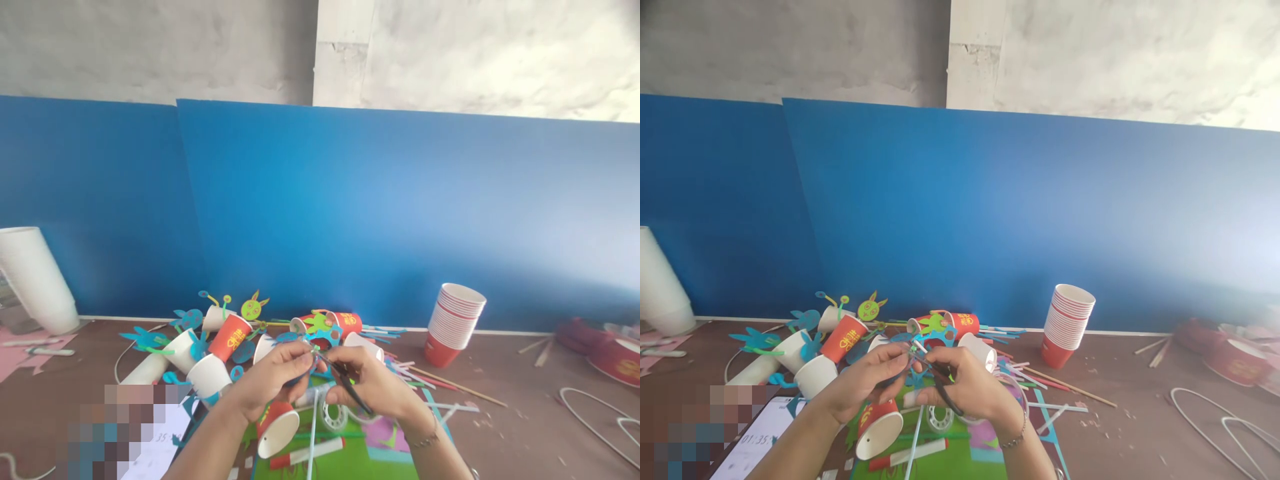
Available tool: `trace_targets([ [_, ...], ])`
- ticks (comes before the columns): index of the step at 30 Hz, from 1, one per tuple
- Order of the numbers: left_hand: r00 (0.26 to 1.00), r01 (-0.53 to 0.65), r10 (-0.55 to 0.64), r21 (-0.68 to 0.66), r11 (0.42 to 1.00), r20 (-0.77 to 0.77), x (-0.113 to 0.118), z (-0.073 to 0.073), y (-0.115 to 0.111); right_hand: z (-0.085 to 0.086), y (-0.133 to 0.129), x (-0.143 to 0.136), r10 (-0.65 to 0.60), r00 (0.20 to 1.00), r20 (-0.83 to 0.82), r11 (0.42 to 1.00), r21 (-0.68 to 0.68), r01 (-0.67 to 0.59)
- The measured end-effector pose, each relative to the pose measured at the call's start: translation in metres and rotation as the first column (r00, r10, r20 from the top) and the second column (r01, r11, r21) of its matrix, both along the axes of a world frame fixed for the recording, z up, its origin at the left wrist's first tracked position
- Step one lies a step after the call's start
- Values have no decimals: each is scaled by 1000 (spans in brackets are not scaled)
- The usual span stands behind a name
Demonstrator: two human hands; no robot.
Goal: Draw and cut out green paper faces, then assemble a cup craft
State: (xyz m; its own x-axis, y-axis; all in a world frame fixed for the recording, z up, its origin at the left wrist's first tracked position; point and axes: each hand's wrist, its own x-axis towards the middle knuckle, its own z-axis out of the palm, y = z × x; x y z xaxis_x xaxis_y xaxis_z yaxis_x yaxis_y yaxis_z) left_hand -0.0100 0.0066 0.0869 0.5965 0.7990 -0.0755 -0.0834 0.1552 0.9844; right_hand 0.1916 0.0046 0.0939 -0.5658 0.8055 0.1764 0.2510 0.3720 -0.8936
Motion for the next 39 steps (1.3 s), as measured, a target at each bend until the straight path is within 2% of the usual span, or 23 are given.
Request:
trace_targets([
  [9, 999, 8, -7, -36, 999, 36, 0, 5, -2, -5, 0, -2, 37, 992, -118, 997, -65, -45],
  [14, 999, -26, 28, -48, 999, 44, 2, 7, -3, -10, 3, -2, -45, 995, -92, 995, -93, 36],
  [17, 983, -125, 131, -56, 991, 131, 8, 8, -4, -11, 4, -5, -140, 971, -195, 985, -129, 116],
  [19, 934, -235, 252, -94, 967, 255, 14, 8, -4, -10, 3, -9, -145, 947, -288, 979, -178, 96],
  [23, 745, -429, 485, -227, 874, 459, 24, 7, -4, -12, -1, -22, -80, 918, -388, 948, -314, -50],
  [25, 668, -468, 536, -268, 842, 516, 26, 5, -3, -16, 0, -28, -122, 917, -380, 918, -394, -41],
  [27, 624, -485, 560, -291, 825, 546, 25, 3, -1, -21, 1, -32, -176, 922, -346, 895, -447, 3],
  [30, 641, -499, 574, -291, 816, 510, 22, 2, 2, -24, 4, -33, -232, 913, -335, 890, -451, 61],
  [33, 750, -524, 564, -210, 825, 345, 20, 1, 4, -25, 5, -33, -268, 899, -347, 896, -432, 101],
  [35, 794, -555, 572, -138, 820, 205, 18, 0, 5, -26, 5, -34, -273, 907, -320, 902, -413, 126],
  [37, 795, -591, 597, -83, 802, 105, 17, -1, 6, -28, 6, -35, -275, 919, -281, 916, -368, 161],
  [39, 780, -617, 619, -53, 785, 88, 13, 0, 8, -29, 7, -32, -282, 928, -243, 933, -296, 206],
])
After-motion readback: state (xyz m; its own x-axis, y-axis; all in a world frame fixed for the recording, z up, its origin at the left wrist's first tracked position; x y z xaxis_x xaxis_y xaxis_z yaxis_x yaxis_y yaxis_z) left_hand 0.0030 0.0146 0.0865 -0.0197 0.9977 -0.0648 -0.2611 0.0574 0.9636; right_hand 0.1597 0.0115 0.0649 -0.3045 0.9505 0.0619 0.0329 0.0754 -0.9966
